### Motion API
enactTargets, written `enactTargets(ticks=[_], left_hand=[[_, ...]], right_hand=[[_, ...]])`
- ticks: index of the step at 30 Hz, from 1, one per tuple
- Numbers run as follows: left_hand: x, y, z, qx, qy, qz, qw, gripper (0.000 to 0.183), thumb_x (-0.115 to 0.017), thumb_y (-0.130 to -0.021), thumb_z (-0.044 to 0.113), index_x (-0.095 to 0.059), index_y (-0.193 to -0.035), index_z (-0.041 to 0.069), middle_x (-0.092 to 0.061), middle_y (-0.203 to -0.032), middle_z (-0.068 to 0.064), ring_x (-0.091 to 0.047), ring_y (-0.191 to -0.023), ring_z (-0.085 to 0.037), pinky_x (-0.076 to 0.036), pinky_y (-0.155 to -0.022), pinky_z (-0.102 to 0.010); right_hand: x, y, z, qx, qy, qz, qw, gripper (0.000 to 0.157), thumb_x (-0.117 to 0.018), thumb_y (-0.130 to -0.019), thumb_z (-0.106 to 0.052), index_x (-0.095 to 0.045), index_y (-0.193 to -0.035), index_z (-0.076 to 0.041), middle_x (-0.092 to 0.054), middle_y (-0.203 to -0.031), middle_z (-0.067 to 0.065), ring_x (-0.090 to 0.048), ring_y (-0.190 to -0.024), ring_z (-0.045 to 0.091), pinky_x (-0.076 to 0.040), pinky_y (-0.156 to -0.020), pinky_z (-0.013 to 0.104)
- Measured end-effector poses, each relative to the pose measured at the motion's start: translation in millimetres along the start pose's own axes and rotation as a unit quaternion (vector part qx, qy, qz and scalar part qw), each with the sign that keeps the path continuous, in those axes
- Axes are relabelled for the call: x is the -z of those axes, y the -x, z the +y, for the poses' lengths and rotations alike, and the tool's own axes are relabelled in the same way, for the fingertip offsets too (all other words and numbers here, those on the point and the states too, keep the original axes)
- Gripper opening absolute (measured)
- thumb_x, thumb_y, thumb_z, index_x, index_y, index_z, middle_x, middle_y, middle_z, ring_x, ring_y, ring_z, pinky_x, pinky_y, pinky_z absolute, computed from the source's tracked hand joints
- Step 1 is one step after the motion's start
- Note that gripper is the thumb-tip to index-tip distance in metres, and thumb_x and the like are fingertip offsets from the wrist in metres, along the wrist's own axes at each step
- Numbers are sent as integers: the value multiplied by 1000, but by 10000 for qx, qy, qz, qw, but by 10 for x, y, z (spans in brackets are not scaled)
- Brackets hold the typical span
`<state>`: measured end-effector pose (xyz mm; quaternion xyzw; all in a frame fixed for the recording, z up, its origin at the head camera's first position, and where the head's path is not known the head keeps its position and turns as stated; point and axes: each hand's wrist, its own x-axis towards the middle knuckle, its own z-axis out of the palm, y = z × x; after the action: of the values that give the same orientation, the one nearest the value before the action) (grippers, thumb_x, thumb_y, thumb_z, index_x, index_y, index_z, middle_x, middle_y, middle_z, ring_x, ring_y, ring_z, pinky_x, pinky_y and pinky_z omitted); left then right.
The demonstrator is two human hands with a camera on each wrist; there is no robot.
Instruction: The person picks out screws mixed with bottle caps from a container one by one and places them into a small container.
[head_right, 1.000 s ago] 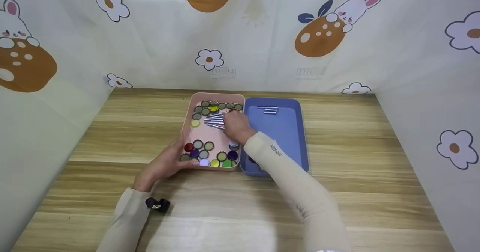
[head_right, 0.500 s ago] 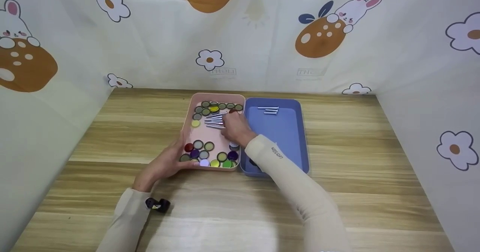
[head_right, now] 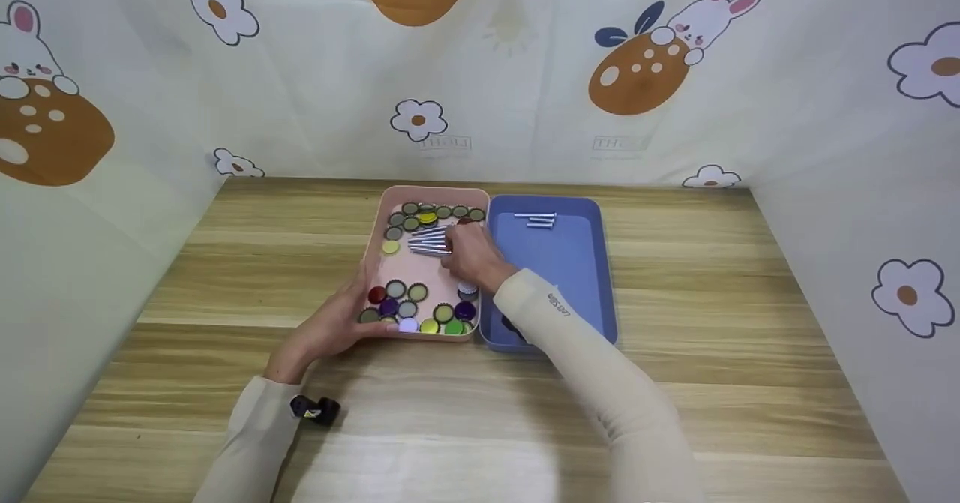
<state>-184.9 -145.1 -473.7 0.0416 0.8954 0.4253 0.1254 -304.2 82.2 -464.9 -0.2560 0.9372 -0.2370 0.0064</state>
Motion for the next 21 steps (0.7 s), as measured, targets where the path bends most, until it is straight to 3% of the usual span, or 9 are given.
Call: enactTargets(ticks=[10, 21], left_hand=[[-12, -8, 0, 58, 81, -18, 9999, 127, -84, -79, 36, 11, -161, 20, -7, -169, -18, -22, -154, -36, -19, -127, -49], [-10, -17, -8, 6, -52, -73, 10000, 127, -83, -80, 40, 11, -161, 17, -5, -170, -17, -16, -156, -32, -17, -128, -48]], right_hand=[[26, 21, -1, -138, -396, -13, 9991, 13, -74, -83, -10, -70, -91, 0, -71, -82, 13, -62, -70, 19, -52, -60, 27], [81, 77, 69, -39, -612, 283, 9977, 13, -69, -83, -7, -69, -93, 0, -73, -84, 14, -68, -73, 23, -58, -65, 33]])
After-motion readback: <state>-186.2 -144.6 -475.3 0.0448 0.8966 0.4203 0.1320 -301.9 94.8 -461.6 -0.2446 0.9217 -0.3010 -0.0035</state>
